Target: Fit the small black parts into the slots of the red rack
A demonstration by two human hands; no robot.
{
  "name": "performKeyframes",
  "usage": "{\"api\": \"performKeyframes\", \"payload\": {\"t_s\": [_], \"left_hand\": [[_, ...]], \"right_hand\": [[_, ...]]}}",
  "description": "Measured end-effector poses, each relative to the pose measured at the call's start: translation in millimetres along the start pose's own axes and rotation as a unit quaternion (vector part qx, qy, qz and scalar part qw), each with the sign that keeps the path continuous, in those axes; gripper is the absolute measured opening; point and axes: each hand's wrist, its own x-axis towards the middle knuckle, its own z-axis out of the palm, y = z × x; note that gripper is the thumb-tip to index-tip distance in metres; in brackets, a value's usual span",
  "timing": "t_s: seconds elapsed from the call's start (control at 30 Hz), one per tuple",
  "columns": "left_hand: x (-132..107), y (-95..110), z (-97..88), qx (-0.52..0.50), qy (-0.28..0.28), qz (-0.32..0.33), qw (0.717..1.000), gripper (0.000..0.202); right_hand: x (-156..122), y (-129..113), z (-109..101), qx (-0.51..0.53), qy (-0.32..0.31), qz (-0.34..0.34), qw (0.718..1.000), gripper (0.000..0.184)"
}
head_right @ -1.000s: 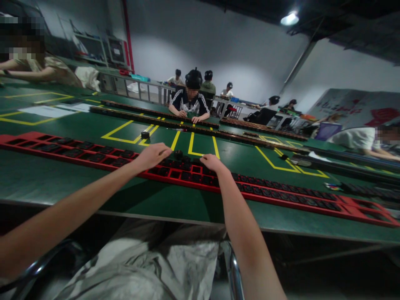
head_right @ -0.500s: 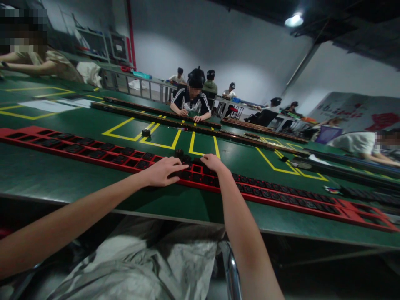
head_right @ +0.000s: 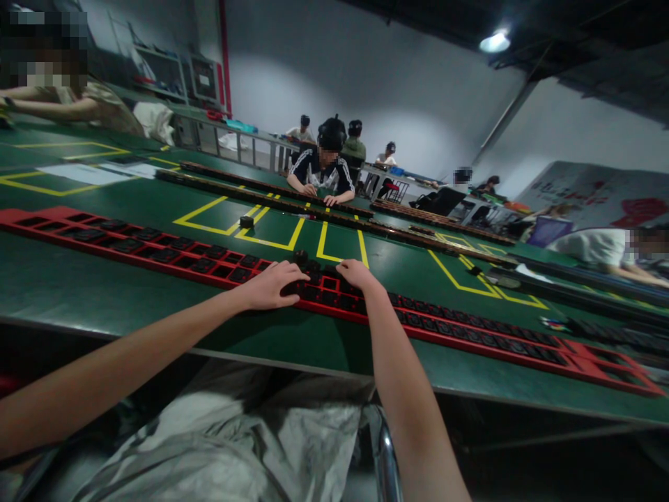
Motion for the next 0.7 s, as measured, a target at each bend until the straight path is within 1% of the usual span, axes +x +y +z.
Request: {"api": "performKeyframes", "payload": {"t_s": [0.37, 0.7], "left_hand": [[-0.2, -4.0, 2.9, -0.001, 0.009, -0.009, 1.0, 0.048], [-1.5, 0.7, 0.3, 0.007, 0.011, 0.0, 1.0, 0.047]], "right_hand": [[2.0, 3.5, 1.7, 0.012, 0.005, -0.004, 1.0, 0.032], [3.2, 5.9, 3.7, 0.01, 0.004, -0.005, 1.0, 0.034]]}}
